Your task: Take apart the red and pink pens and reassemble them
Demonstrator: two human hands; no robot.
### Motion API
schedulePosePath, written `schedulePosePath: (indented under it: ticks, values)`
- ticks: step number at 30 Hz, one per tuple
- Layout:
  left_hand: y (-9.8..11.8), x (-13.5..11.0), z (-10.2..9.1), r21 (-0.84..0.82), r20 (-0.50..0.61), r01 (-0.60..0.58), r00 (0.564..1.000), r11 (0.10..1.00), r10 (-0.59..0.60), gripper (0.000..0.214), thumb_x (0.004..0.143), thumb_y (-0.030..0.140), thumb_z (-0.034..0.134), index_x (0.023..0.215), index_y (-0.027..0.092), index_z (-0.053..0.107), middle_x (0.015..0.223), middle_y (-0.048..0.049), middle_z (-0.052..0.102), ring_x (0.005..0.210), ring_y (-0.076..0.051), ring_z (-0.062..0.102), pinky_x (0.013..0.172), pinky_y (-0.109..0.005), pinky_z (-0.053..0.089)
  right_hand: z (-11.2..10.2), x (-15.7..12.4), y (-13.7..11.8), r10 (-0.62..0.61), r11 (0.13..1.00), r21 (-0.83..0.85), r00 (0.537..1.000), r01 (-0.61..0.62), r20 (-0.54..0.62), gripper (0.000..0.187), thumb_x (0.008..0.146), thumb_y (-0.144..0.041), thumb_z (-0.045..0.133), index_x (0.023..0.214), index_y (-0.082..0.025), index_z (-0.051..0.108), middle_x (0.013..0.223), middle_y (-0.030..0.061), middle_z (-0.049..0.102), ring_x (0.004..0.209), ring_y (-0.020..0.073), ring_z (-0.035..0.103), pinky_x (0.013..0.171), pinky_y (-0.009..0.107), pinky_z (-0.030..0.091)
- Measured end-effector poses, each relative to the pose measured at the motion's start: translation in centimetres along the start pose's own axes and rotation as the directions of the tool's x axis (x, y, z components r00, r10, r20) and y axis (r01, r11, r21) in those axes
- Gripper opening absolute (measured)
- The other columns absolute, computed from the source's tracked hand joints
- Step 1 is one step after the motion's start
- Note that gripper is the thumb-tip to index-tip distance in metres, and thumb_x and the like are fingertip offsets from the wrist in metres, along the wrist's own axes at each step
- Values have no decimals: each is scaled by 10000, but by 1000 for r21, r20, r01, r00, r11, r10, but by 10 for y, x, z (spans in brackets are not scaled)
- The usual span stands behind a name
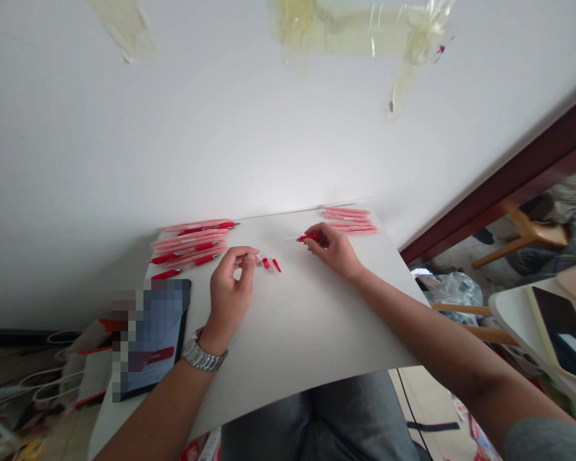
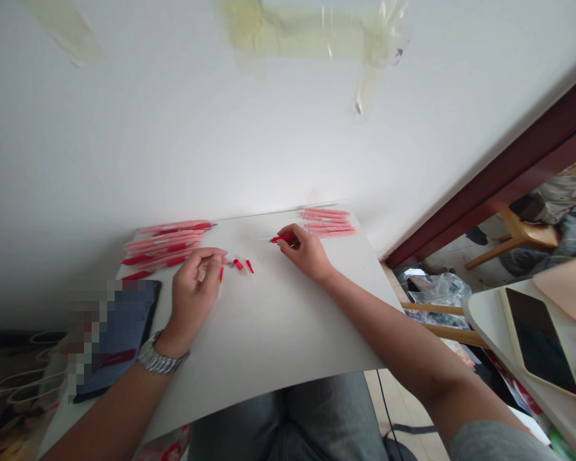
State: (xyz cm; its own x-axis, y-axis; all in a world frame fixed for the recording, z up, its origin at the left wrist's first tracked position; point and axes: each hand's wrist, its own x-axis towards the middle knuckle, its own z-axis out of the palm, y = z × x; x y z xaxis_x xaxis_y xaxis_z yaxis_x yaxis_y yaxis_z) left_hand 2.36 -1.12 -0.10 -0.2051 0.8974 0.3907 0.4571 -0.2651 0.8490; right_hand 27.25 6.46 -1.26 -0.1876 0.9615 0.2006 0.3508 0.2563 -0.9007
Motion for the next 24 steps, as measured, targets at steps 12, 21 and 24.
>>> schedulePosePath:
  ticks: [12,21,24]
  values:
    - [1,0,0,-17,-7,4,1000,1000,-4,178,1040,373,624,1059,224,720,980,-54,765,942,-209,752,907,-345,586,-3,-1,2,-127,935,-326,989,143,70,109,923,-276,698,870,-230,615,887,31,669,753,170,573,681,308,440]
    - [1,0,-1,-30,-8,-1,1000,1000,1,173,1047,355,619,1068,216,720,1000,-45,763,959,-197,745,904,-327,571,-21,-1,-14,-220,886,-316,908,339,357,195,989,-381,702,1078,-210,674,1030,58,657,776,151,566,725,289,431]
    - [1,0,-1,-40,-9,-7,1000,999,6,168,1044,348,622,1067,213,719,997,-44,762,952,-195,738,903,-325,567,-40,2,-24,-64,919,-267,778,291,626,330,904,-461,802,1111,-226,695,872,-7,668,694,134,554,670,269,400]
